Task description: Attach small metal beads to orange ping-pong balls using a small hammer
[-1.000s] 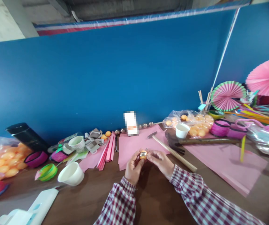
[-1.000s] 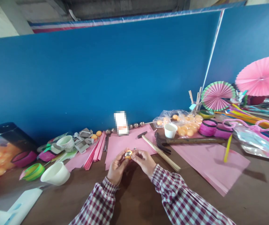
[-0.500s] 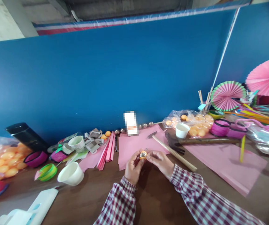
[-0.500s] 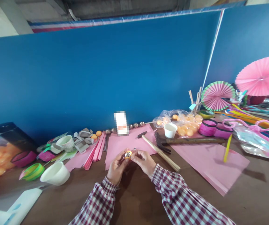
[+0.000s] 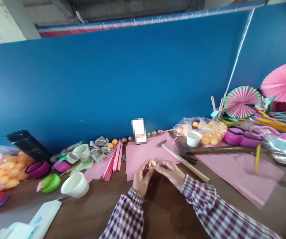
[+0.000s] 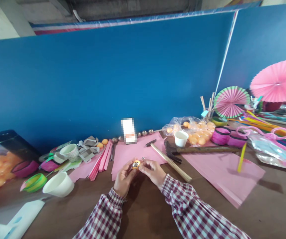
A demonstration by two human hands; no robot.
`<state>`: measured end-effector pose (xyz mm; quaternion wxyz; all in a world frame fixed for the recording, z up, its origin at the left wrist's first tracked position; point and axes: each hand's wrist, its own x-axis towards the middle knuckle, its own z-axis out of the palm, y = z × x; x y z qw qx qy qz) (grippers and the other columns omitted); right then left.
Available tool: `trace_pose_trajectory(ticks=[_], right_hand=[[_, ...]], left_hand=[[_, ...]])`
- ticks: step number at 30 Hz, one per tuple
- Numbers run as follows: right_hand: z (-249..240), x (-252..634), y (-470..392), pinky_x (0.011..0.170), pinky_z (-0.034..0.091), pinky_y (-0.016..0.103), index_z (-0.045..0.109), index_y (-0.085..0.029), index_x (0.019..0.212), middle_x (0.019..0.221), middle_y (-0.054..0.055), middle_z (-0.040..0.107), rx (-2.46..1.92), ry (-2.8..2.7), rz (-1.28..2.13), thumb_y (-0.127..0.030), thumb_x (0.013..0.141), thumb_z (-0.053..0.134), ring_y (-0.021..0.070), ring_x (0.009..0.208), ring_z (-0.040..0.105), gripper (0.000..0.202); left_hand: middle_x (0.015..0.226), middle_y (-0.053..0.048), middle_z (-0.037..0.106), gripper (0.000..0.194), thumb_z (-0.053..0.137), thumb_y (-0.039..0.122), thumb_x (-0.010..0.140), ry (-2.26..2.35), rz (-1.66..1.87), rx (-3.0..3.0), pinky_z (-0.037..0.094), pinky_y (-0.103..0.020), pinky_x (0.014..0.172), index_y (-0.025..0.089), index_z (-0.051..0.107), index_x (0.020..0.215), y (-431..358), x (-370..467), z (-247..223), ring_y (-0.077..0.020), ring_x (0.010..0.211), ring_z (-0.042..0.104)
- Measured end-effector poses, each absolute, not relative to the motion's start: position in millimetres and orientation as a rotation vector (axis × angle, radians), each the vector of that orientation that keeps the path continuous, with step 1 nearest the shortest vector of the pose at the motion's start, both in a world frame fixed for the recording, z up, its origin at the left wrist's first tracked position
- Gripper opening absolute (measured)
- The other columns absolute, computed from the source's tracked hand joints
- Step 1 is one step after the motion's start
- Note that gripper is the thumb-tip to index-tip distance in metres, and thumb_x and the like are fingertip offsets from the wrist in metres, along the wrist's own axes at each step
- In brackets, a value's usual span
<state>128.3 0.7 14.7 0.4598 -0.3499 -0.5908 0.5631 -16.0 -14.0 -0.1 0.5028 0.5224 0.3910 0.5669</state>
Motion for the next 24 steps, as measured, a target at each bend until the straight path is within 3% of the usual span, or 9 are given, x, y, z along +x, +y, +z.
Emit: trace_pose_trajectory(ticks=[11,18,24], right_hand=[[11.3,127.3,-0.4,0.067,0.040,0.026,0.058,-0.013,0.063,0.068,0.000,0.059,-0.799,-1.218,1.576,-0.033,0.062,0.065,0.0100,0.064,0.051,0.021],[7.6,123.9,-1.6,0.073,0.044,0.029,0.059,-0.015,0.082,0.079,0.002,0.064,-0.711,-1.105,1.591,-0.028,0.061,0.067,0.0136,0.074,0.057,0.025],[9.8,124.1,-2.5,0.074,0.045,0.031,0.061,-0.015,0.084,0.079,0.004,0.065,-0.700,-1.099,1.621,-0.026,0.062,0.066,0.0151,0.074,0.059,0.026]], left_hand=[[0.109,-0.009,0.058,0.039,0.059,0.025,0.069,0.927,1.353,1.265,0.039,-0.038,0.091,0.016,0.053,0.106,-17.2,-14.2,2.4,-0.0229,0.103,0.051],[0.110,-0.008,0.057,0.040,0.057,0.027,0.070,0.978,1.354,1.270,0.041,-0.037,0.089,0.016,0.053,0.107,-16.4,-14.5,-2.2,-0.0222,0.101,0.052],[0.111,-0.007,0.057,0.039,0.056,0.027,0.070,1.001,1.353,1.274,0.043,-0.036,0.087,0.017,0.053,0.108,-17.9,-13.7,0.2,-0.0219,0.102,0.051]])
